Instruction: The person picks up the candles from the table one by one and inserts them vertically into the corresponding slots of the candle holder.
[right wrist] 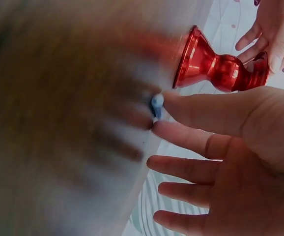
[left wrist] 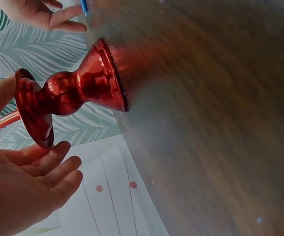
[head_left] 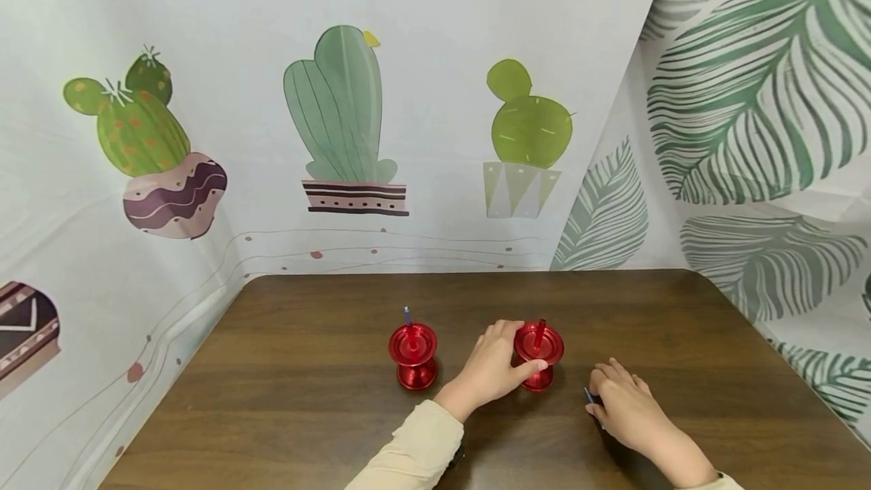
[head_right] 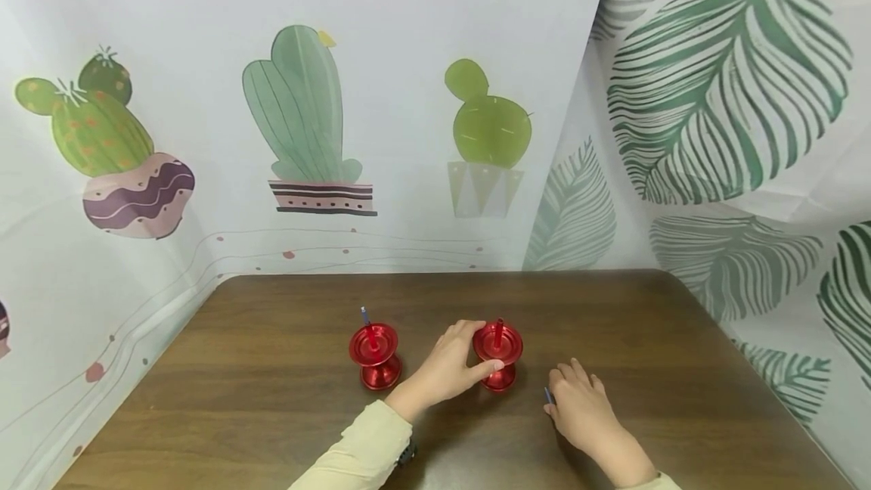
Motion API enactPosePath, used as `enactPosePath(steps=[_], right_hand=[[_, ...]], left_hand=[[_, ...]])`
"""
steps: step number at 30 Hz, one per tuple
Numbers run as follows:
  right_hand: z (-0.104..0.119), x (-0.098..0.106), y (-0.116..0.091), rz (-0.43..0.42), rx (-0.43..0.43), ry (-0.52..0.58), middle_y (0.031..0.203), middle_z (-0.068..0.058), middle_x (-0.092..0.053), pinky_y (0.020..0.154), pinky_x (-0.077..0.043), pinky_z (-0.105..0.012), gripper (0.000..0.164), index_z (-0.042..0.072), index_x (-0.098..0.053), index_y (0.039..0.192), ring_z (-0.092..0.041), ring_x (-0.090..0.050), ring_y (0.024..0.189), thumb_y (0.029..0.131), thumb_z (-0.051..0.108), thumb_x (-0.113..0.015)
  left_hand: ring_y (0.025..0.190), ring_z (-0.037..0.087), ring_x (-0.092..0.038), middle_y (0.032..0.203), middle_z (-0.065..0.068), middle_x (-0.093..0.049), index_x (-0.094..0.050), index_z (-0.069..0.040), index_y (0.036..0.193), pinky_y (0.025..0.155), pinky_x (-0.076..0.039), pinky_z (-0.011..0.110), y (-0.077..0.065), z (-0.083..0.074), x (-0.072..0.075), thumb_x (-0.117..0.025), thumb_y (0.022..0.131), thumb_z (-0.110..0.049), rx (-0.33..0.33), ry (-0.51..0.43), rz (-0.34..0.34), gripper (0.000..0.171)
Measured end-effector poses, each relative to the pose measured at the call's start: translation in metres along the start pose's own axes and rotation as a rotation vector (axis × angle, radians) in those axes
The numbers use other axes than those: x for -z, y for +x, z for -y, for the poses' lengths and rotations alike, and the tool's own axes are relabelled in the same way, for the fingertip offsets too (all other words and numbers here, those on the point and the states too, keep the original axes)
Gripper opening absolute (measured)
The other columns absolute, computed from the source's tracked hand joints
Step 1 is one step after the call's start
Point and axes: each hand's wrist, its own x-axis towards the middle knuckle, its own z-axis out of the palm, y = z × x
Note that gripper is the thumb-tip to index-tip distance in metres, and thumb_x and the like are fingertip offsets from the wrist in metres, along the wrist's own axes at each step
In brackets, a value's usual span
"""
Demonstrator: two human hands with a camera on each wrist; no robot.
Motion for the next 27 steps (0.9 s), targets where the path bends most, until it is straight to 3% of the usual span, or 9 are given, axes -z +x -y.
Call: enactPosePath(steps=[4, 12, 22, 27], right_hand=[[0.002, -0.001, 0.001, -0.006, 0.028, -0.009, 0.113, -0.023, -0.060, 0.084, -0.038, -0.074, 0.035, 0.015, -0.045, 0.069, -0.056, -0.046, 0.118, 0.077, 0.003, -0.077], [0.004, 0.000, 0.004, -0.003, 0.047, -0.030, 0.112, -0.024, -0.060, 0.085, -0.038, -0.073, 0.033, 0.015, -0.047, 0.067, -0.058, -0.044, 0.118, 0.076, -0.001, -0.075], [0.001, 0.012, 0.018, -0.187, 0.079, 0.036, 0.110, -0.027, -0.061, 0.084, -0.042, -0.070, 0.029, 0.012, -0.051, 0.072, -0.056, -0.052, 0.108, 0.076, -0.001, -0.075], [0.003, 0.020, 0.030, -0.264, 0.071, 0.147, 0.109, -0.030, -0.061, 0.077, -0.047, -0.065, 0.026, 0.011, -0.052, 0.074, -0.050, -0.058, 0.102, 0.079, -0.005, -0.072]], left_hand=[[0.114, 0.019, -0.050, 0.122, 0.006, -0.056, -0.051, -0.002, 0.131, 0.097, -0.043, 0.032, 0.000, 0.000, -0.001, -0.070, 0.087, -0.039, 0.008, -0.007, 0.004, 0.061], [0.112, 0.020, -0.051, 0.119, 0.007, -0.057, -0.053, -0.002, 0.128, 0.095, -0.043, 0.032, 0.002, 0.000, -0.001, -0.072, 0.086, -0.038, -0.005, 0.025, -0.004, 0.059], [0.111, 0.019, -0.051, 0.118, 0.007, -0.057, -0.053, -0.002, 0.128, 0.095, -0.043, 0.031, 0.002, -0.002, 0.001, -0.072, 0.086, -0.038, -0.005, 0.038, -0.007, 0.059], [0.112, 0.019, -0.051, 0.119, 0.006, -0.057, -0.053, -0.002, 0.129, 0.095, -0.043, 0.031, 0.002, -0.001, 0.001, -0.071, 0.085, -0.041, 0.000, 0.041, -0.003, 0.061]])
